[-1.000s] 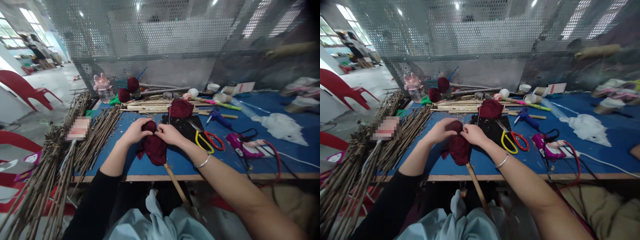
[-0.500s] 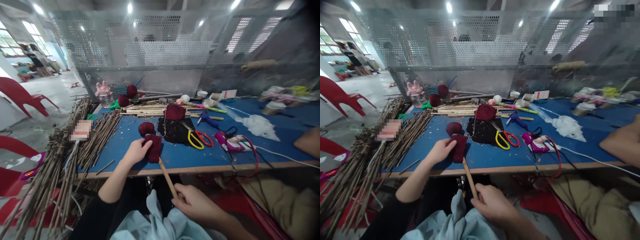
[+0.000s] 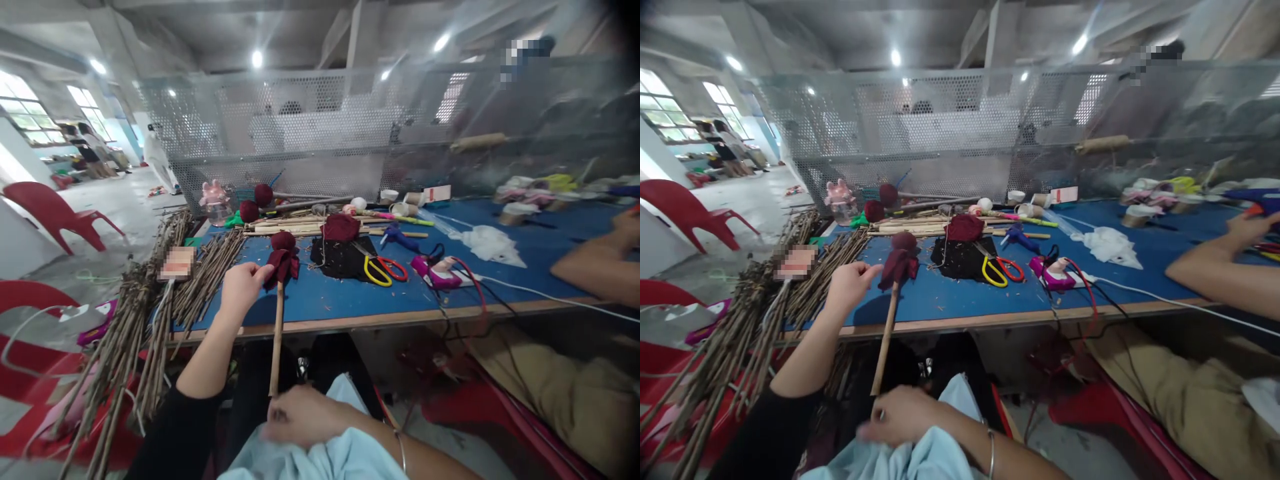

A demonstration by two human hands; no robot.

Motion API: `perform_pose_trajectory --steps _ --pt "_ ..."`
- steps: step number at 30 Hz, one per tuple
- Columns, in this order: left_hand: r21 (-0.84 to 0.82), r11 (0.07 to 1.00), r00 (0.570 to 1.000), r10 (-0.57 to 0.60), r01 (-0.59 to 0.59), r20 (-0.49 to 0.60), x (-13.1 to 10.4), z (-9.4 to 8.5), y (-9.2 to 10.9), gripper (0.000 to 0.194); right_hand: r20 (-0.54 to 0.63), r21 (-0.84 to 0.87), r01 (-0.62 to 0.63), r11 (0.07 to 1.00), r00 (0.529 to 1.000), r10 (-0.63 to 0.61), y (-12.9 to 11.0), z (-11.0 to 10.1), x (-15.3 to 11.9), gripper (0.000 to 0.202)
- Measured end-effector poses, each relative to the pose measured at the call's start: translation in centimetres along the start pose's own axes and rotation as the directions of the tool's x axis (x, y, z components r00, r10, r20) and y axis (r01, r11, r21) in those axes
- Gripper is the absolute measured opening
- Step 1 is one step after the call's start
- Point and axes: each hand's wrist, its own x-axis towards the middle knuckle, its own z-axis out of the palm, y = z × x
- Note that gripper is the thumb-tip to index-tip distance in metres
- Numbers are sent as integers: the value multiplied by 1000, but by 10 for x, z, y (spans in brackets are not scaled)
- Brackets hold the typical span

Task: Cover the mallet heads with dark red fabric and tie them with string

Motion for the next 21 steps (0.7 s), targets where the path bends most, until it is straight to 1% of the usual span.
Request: perform_pose_trajectory --steps 1,2,3,4,5,6,7,9,11,12,13,14,15,17,18,19,20,21 --pt "39 999 1000 -10 10 2 2 4 2 52 95 -18 56 998 994 -54 1 4 -2 33" --pt "64 998 1000 -23 22 6 6 11 4 53 144 -18 95 995 985 -91 3 6 -4 30" --pt "69 997 999 -35 34 12 11 19 7 53 142 -5 111 994 984 -110 5 5 -6 29" --pt "80 996 998 -45 42 39 16 28 10 57 99 13 104 995 990 -104 8 2 -9 30" --pt "100 993 993 -68 59 92 22 37 13 62 33 38 85 996 996 -87 12 -2 -12 30" --pt "124 990 982 -90 70 164 27 46 15 62 -38 67 71 995 997 -68 16 -8 -16 29" --pt "144 987 974 -96 68 203 30 52 16 57 -108 99 60 993 993 -49 22 -14 -21 26" --pt "146 987 979 -90 63 184 34 58 14 46 -218 184 39 982 976 2 34 -26 -32 18" --pt "125 992 989 -45 27 143 30 57 10 49 -294 283 26 959 954 61 49 -38 -42 13" --pt "100 995 992 14 -27 123 26 55 8 52 -335 318 27 948 938 86 55 -46 -46 12" --pt "78 994 992 64 -73 107 22 52 7 54 -389 336 34 941 915 106 62 -56 -48 12" --pt "60 993 991 94 -100 95 16 50 6 54 -463 333 43 942 878 123 67 -67 -47 12" --pt "36 991 988 129 -132 90 11 48 6 52 -553 312 53 949 822 137 71 -80 -45 14" --pt "11 984 982 179 -180 57 1 46 9 53 -732 228 56 972 668 133 77 -109 -32 25" --pt "4 980 979 200 -200 36 -2 47 10 53 -794 177 48 983 597 113 79 -123 -22 35" --pt "-1 977 976 215 -215 21 -5 48 12 51 -828 123 37 992 555 82 81 -136 -11 46" --pt "-3 975 975 223 -223 9 -6 49 13 49 -832 73 23 997 552 48 83 -146 1 54" --pt "-3 975 975 222 -222 3 -6 50 13 46 -808 35 18 999 590 18 84 -155 11 58"
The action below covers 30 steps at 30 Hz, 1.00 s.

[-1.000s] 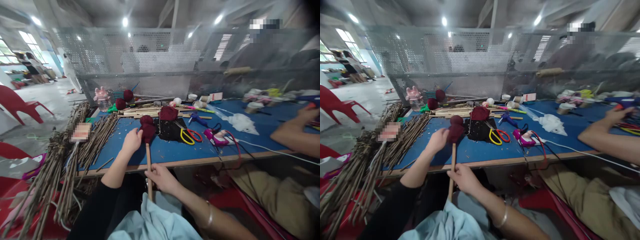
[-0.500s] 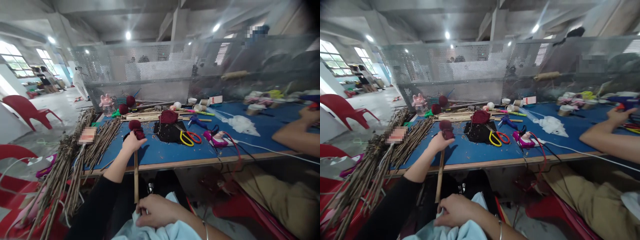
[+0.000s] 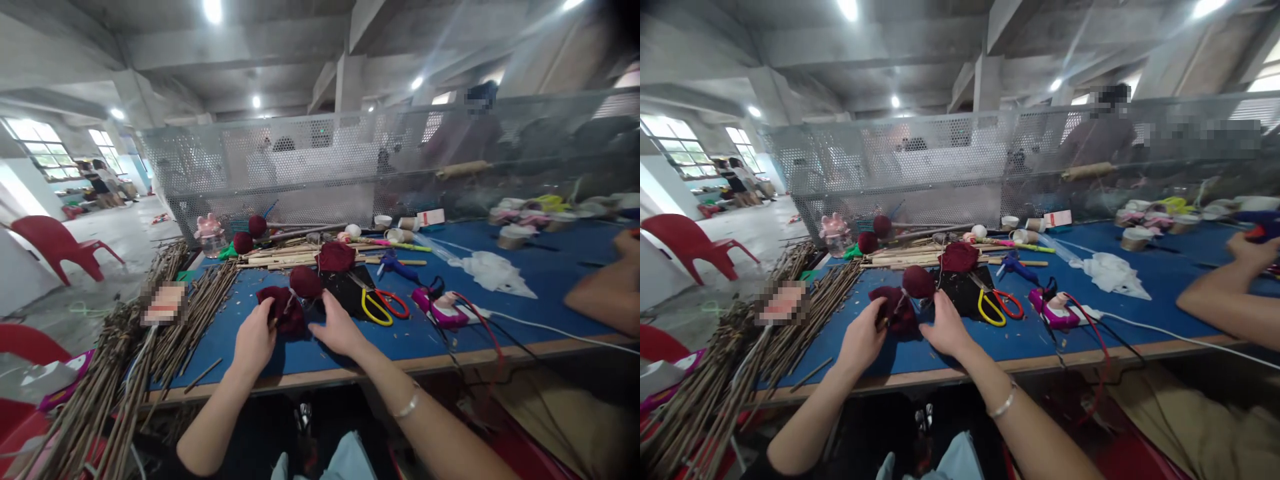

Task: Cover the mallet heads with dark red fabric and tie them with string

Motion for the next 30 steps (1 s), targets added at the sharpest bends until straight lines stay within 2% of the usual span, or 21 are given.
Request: perform_pose_trajectory --steps 2,4,6,8,9,11,13,14,17,20,22,26,28,30 --pt "3 1000 1000 -26 26 4 1 1 -3 43 158 -11 46 999 986 -43 2 7 18 56" --pt "-1 998 998 -67 67 12 2 0 -8 44 287 -3 77 997 955 -73 5 8 25 39" --pt "-19 995 995 -98 98 18 1 -3 -15 43 316 -15 100 995 945 -90 8 -2 28 19" --pt "-15 992 992 -125 125 -3 -3 -8 -19 41 260 -55 103 993 962 -85 13 -23 30 13" --pt "10 990 990 -140 141 -23 -5 -11 -20 41 187 -92 88 992 980 -70 18 -35 33 15" --pt "107 977 981 -179 187 -78 -10 -17 -20 40 -49 -240 11 971 998 -24 30 -59 37 19" --pt "222 944 967 -222 245 -127 -13 -21 -19 40 -254 -427 -117 897 967 5 44 -74 40 31" --pt "267 926 962 -240 268 -133 -13 -21 -17 41 -286 -500 -179 848 957 33 52 -78 40 37" --pt "340 905 967 -250 255 -59 -15 -15 -12 44 -193 -646 -292 705 956 219 68 -75 32 44" --pt "285 952 985 -144 110 99 -22 -2 -2 47 -121 -732 -300 611 941 318 73 -66 20 43" --pt "184 982 980 -75 40 185 -28 4 5 52 -109 -751 -284 596 944 312 73 -64 16 41" --pt "121 992 951 -81 47 299 -34 9 12 67 -42 -735 -281 617 927 372 72 -71 21 40" --pt "135 990 955 -70 32 290 -30 8 11 70 -24 -721 -313 618 903 430 72 -76 25 43" --pt "124 992 971 -53 24 232 -24 7 9 64 -70 -725 -352 592 892 446 74 -79 27 47"
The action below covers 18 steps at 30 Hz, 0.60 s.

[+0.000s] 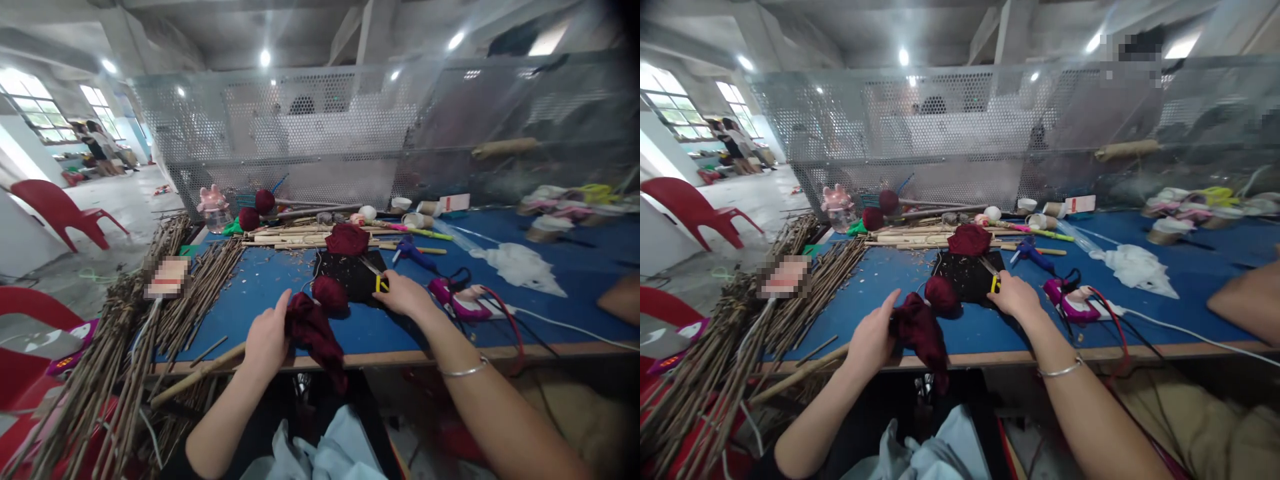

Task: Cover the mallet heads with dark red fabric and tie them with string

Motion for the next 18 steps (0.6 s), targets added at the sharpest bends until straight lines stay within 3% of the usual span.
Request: perform_pose_trajectory --steps 3,6,10,13,16,18 --pt "-65 997 999 -37 35 -33 5 -1 1 52 -79 -38 -42 998 996 39 7 3 2 43" --pt "-113 991 998 -64 64 2 6 -3 8 51 -10 -41 -10 999 1000 10 16 9 7 35" --pt "-14 1000 1000 -28 28 -4 18 -12 13 50 48 60 32 998 998 -35 27 11 15 35" --pt "67 996 998 64 -63 -18 40 -18 0 44 4 213 -5 977 1000 4 32 9 13 39" --pt "101 992 994 74 -81 78 57 -15 -21 43 24 477 -120 871 992 123 35 8 -1 43" --pt "94 991 994 90 -95 53 58 -10 -30 48 71 705 -156 692 986 150 37 8 -16 49"
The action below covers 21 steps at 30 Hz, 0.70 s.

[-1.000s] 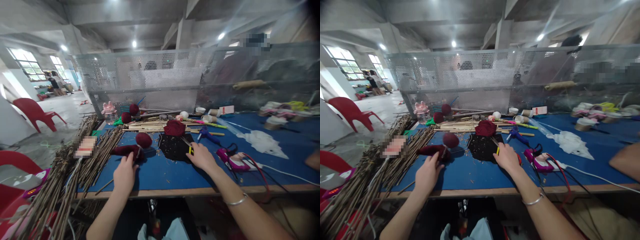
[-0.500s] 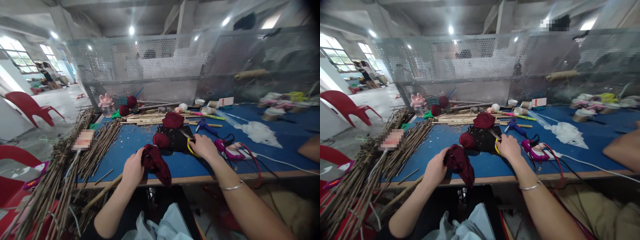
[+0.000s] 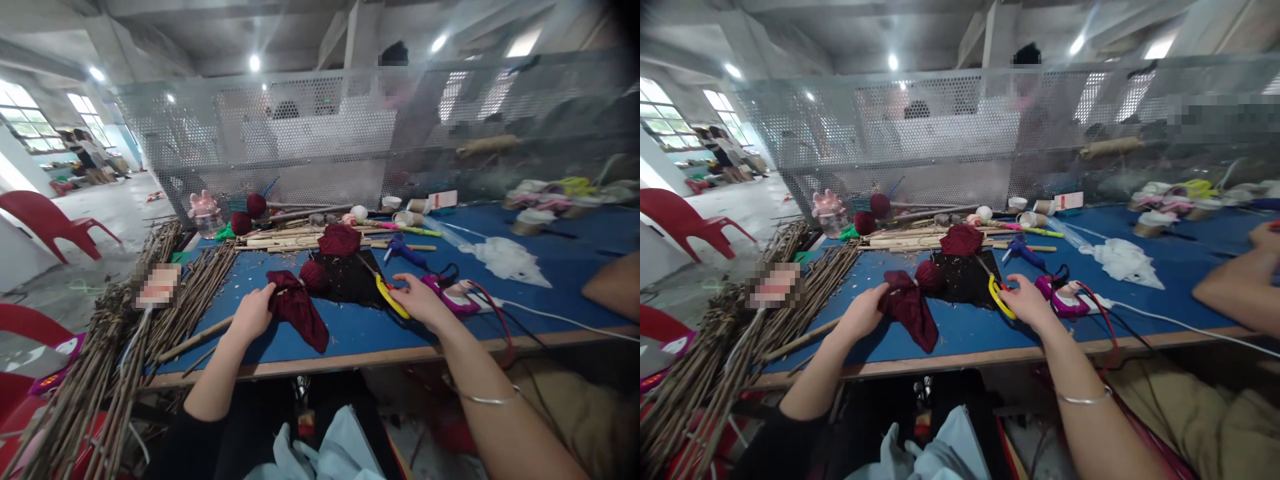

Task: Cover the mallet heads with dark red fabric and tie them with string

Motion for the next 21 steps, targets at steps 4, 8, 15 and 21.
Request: perform_pose_trajectory --steps 4,8,15,21 --pt "-3 998 979 -56 56 -198 -16 9 5 56 130 396 -32 918 991 -22 6 -4 -32 66" --pt "42 994 948 -82 100 -308 -34 12 21 59 294 529 -39 848 946 -140 0 -3 -62 60" --pt "-5 996 991 -85 85 -107 -30 13 22 45 153 416 189 890 950 -273 -40 10 -75 50" --pt "-112 989 994 87 -94 -68 -9 11 15 47 195 473 135 870 948 -253 -44 25 -85 51"
